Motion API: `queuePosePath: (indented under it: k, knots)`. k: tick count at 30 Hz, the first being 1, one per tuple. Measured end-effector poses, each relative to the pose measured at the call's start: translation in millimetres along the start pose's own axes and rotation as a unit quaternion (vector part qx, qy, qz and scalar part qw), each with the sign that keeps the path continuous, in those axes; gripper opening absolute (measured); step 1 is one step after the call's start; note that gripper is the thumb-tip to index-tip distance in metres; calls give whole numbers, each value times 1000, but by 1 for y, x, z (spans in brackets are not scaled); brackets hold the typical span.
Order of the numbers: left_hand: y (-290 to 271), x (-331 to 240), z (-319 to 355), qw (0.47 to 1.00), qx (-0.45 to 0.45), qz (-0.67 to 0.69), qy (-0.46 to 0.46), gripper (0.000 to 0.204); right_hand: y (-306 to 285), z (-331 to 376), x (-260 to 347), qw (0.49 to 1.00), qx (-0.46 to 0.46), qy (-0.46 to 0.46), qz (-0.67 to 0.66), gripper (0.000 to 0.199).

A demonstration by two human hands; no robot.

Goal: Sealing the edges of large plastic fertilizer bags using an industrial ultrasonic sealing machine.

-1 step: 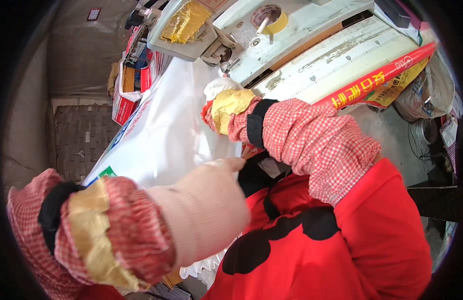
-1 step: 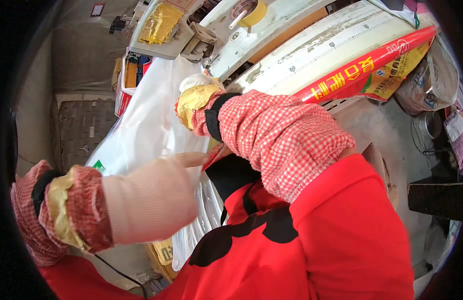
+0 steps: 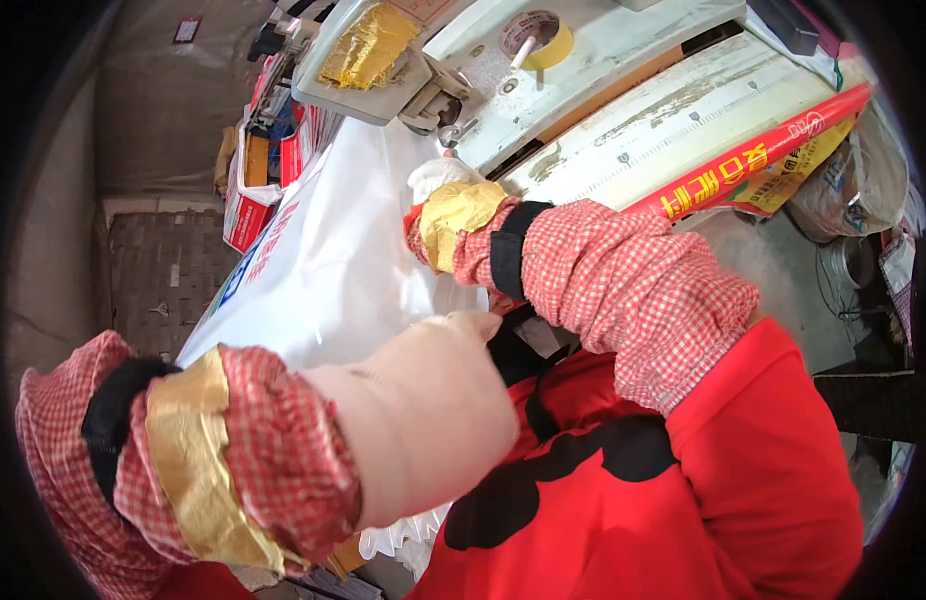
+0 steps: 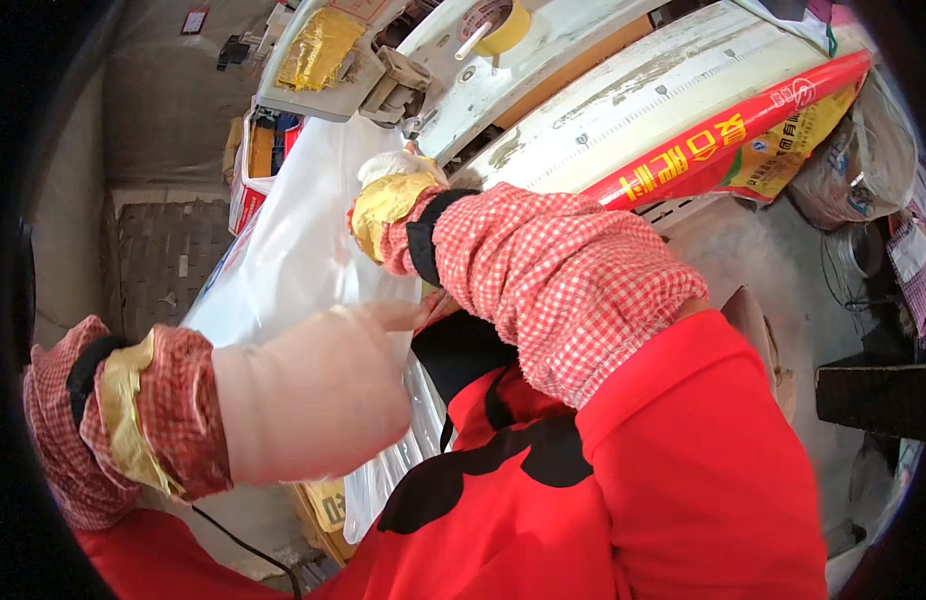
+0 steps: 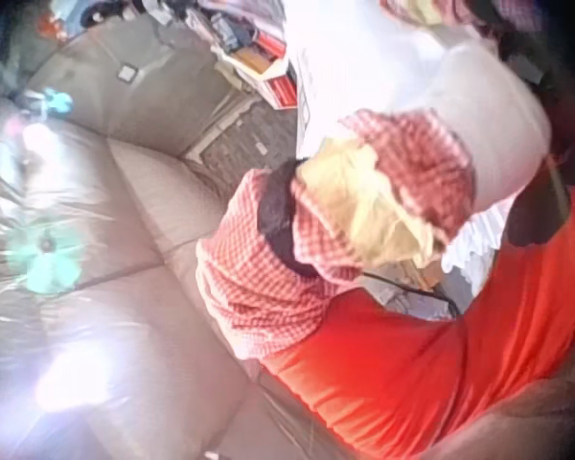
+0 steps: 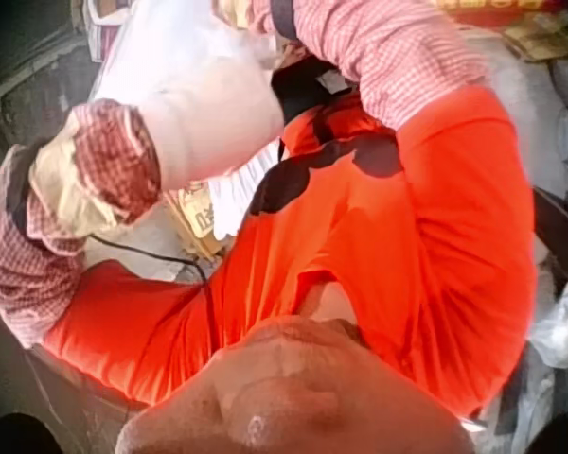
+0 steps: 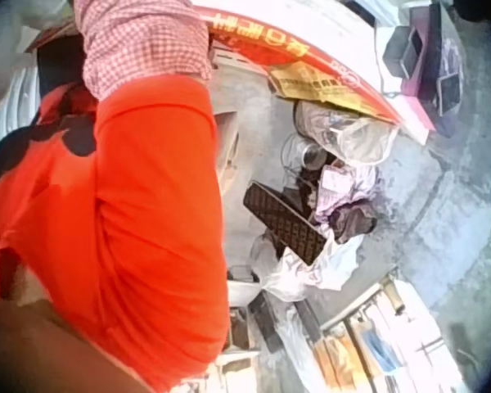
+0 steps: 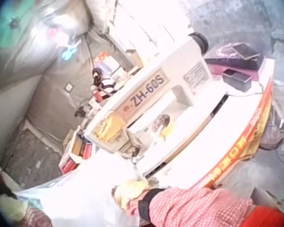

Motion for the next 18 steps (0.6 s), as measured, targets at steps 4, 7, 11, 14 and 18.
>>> queuePosePath:
  k: [4,7,11,14,18]
  knots:
    - [5,31,-7,995,76,-2,-69,10,-7,3,2,995,-79,1,56,79]
    - [-4,52,-11,988,92,85,-87,12,4,0,-2,999,-25,-13,-21,73]
    - [-6,66,4,981,9,187,-41,26,31,-3,9,843,121,-139,-505,51]
    - [-12,111,35,981,-149,101,-76,47,38,-6,17,354,249,-238,-869,32]
    - [-3,149,62,954,-217,-203,-28,35,77,-15,20,193,387,-279,-858,33]
Point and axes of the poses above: each hand's wrist, its own z-axis away from the middle knuckle, its own y-axis out of the palm, x = y × z, the point moved 6 cm from there along -z, towards the middle knuckle, and after that the axes turned 4 degrees about z, right-handed, at the moved point
